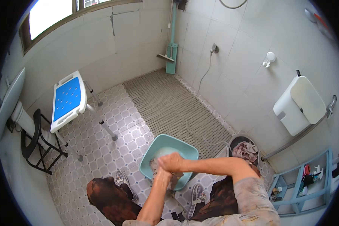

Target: The person soaps and washes clothes in a basin with a bar of soap, then scrubs and washes another piece of clothing.

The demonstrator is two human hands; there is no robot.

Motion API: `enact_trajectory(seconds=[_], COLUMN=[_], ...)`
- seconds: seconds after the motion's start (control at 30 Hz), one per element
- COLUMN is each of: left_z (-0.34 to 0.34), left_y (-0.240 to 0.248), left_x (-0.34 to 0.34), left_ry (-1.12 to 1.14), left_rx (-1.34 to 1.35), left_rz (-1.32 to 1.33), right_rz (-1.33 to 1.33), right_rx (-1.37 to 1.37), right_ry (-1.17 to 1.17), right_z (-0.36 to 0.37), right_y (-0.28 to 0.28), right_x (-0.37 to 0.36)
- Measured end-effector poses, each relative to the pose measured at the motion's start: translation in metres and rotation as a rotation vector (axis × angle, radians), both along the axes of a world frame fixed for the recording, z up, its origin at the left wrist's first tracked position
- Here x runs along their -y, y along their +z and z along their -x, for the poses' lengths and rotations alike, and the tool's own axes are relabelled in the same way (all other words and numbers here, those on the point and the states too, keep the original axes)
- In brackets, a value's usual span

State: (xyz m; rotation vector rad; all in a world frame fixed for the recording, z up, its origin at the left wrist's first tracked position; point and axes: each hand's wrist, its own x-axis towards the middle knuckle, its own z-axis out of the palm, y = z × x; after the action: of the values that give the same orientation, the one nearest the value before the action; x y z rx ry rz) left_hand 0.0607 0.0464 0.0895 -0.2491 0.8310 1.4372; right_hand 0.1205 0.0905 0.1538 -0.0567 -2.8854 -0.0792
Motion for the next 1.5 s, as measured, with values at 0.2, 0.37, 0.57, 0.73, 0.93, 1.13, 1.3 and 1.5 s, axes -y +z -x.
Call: enact_trajectory(seconds=[0.2,0.37,0.57,0.73,0.93,1.13,1.3,1.5], left_z=[-0.01,0.008,-0.03,0.031,0.041,0.044,0.012,-0.002], left_y=[-0.018,0.007,0.107,0.029,-0.003,-0.018,-0.021,-0.024], left_x=[-0.029,0.011,0.009,0.019,0.004,0.013,0.005,-0.027], left_ry=[-0.066,0.004,0.043,0.086,0.174,0.381,0.251,0.175], left_rx=[0.2,0.131,-0.017,-0.526,-0.666,-0.286,-0.139,-0.187], left_rz=[-0.298,-0.288,-0.233,-0.245,-0.077,0.032,-0.102,-0.036], right_rz=[0.285,0.28,0.211,1.855,1.576,0.76,0.629,0.278], right_rx=[0.088,-0.067,0.046,-0.26,-0.584,-0.549,-0.262,-0.211], right_ry=[-0.267,-0.113,-0.603,-0.659,-0.616,-0.456,-0.763,-0.881], right_z=[0.002,0.021,-0.01,0.015,0.013,0.038,0.03,-0.007], right_y=[-0.02,-0.016,-0.064,-0.043,-0.055,-0.026,-0.063,-0.189], right_x=[-0.019,0.02,-0.111,-0.05,-0.042,0.022,-0.01,-0.041])
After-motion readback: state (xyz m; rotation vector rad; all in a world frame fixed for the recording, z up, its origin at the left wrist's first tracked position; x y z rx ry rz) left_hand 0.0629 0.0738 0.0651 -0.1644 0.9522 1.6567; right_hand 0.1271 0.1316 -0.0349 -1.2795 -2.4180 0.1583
